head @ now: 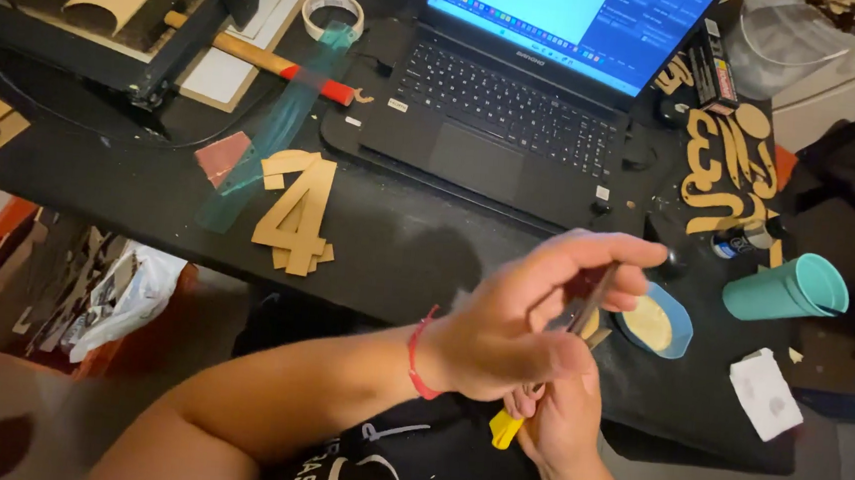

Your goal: Scraping the edges of laser-cut wooden letters to remove char and organizing them on a desk.

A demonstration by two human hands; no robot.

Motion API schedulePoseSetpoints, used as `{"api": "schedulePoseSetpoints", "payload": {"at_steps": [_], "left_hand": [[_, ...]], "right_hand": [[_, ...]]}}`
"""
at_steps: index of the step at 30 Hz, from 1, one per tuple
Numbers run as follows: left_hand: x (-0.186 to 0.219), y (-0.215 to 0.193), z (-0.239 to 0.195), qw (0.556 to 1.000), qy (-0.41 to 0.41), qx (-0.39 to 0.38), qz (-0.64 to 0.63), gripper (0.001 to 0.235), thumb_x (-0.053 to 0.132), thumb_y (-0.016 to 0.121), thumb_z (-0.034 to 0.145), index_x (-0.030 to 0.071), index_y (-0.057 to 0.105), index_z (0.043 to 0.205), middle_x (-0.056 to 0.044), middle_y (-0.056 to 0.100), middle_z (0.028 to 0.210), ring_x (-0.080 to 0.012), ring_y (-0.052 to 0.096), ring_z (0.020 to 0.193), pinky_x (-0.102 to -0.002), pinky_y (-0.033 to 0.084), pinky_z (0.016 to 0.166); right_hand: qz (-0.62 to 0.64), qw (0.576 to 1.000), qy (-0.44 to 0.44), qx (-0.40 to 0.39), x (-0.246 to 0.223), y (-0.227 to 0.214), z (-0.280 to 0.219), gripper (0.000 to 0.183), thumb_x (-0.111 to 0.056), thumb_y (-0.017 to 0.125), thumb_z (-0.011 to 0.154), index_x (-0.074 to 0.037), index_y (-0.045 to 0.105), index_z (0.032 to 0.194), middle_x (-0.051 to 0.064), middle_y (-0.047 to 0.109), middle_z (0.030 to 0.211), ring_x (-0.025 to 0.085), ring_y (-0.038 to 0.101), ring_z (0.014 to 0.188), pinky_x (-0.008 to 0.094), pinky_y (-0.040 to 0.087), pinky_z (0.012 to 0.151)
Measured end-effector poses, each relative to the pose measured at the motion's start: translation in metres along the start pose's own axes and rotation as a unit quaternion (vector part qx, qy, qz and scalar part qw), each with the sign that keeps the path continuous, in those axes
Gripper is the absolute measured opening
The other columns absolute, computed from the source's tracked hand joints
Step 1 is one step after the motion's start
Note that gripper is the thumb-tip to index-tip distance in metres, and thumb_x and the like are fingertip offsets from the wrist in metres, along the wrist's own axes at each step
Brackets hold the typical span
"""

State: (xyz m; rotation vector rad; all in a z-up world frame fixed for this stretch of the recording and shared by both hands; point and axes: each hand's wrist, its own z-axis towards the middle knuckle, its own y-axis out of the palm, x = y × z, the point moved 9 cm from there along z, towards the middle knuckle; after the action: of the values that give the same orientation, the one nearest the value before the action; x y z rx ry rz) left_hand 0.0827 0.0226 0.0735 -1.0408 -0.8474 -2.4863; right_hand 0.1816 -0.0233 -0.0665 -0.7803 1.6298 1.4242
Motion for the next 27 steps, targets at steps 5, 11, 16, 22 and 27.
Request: {"api": "schedulePoseSetpoints", "payload": {"at_steps": [5,11,16,22,27], "left_hand": [[0.004,-0.018,0.009,0.993,0.025,0.095,-0.068,0.024,0.033,0.061,0.093,0.011,0.055,0.098,0.000,0.054,0.093,-0.0095,0.049,0.088,-0.022,0.042,0.082],[-0.004,-0.019,0.012,0.984,-0.127,0.122,0.005,0.019,0.013,0.047,0.093,0.004,0.061,0.085,0.001,0.054,0.060,-0.0054,0.047,0.053,-0.021,0.040,0.053],[-0.015,-0.028,0.004,0.981,-0.096,0.153,0.066,0.028,0.020,0.044,0.104,0.005,0.067,0.111,-0.003,0.062,0.071,-0.0091,0.057,0.063,-0.022,0.046,0.062],[-0.011,-0.027,0.005,0.934,0.036,0.104,0.341,0.015,0.015,0.052,0.100,0.005,0.063,0.101,-0.001,0.070,0.077,-0.0119,0.069,0.065,-0.025,0.057,0.061],[0.004,-0.052,0.009,0.903,-0.079,0.197,0.373,0.026,0.029,0.047,0.095,0.012,0.057,0.077,0.001,0.071,0.064,-0.0096,0.067,0.056,-0.026,0.052,0.053]], "right_hand": [[0.016,0.999,-0.027,-0.016,-0.015,0.011,0.002,0.040,-0.035,0.045,0.104,-0.008,0.045,0.075,0.002,0.033,0.045,0.010,0.033,0.031,0.023,0.029,0.032],[0.011,1.000,0.005,-0.026,-0.010,0.014,0.009,0.035,-0.029,0.048,0.101,-0.008,0.046,0.073,0.003,0.031,0.042,0.011,0.027,0.031,0.023,0.025,0.032],[0.144,0.978,0.147,-0.019,0.016,-0.002,0.008,0.032,-0.041,0.063,0.094,-0.012,0.056,0.083,-0.002,0.041,0.050,0.004,0.031,0.031,0.018,0.025,0.026],[0.270,0.907,0.317,-0.070,0.025,0.008,-0.012,0.025,-0.028,0.048,0.099,-0.011,0.050,0.081,-0.004,0.038,0.055,0.006,0.027,0.034,0.021,0.022,0.027],[0.060,0.993,0.094,-0.043,-0.016,0.012,-0.006,0.076,-0.076,0.030,0.089,-0.006,0.051,0.069,0.002,0.035,0.047,0.013,0.033,0.031,0.025,0.026,0.028]]}}
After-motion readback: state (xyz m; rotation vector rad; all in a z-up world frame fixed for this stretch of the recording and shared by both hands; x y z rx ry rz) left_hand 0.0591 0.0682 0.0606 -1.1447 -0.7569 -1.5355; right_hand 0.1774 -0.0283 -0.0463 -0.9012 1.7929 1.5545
